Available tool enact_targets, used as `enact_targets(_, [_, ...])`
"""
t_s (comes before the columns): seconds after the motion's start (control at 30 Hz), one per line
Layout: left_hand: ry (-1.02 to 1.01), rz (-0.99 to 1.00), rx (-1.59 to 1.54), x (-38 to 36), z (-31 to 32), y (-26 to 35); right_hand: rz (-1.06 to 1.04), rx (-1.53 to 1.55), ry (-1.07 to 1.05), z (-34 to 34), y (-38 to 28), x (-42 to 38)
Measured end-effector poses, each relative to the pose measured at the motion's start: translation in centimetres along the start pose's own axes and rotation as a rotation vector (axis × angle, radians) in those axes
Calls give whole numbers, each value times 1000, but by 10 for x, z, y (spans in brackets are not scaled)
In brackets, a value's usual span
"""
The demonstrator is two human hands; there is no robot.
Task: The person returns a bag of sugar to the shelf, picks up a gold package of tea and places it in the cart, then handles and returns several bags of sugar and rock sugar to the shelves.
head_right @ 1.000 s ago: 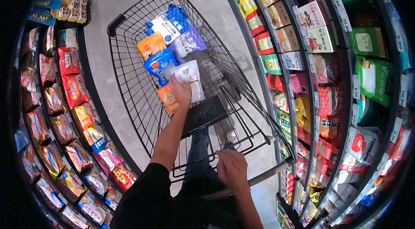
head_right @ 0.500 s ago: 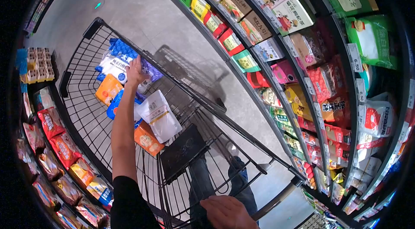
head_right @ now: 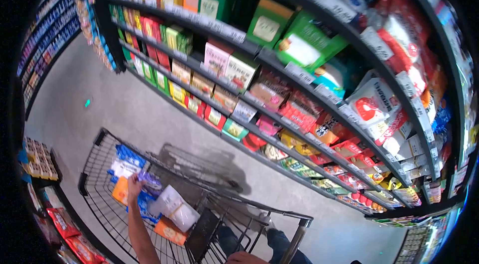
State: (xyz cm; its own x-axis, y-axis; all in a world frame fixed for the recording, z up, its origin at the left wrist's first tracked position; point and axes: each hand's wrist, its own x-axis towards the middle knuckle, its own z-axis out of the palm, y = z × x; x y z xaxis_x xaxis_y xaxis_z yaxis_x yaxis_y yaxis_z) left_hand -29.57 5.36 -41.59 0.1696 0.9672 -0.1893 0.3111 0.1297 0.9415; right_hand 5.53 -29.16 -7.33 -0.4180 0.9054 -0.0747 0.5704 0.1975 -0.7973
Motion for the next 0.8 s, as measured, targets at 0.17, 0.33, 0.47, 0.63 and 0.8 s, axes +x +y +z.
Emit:
enact_targets(0.17, [212, -12, -28, -64, 11, 79, -57, 8, 33, 9, 2, -35])
enact_targets(0.33, [492, 182, -191, -153, 39, 209, -133, -98, 86, 20, 4, -75])
enact_targets(0.47, [493, 283, 17, -250, 64, 321, -308, -316, 316, 19, 2, -139])
enact_targets(0.63, [491, 205, 324, -370, 120, 434, -374, -302, 66, 14, 46, -224])
enact_targets(0.8, [533, 320, 178, -442, 193, 496, -859, -360, 561, 3, 52, -259])
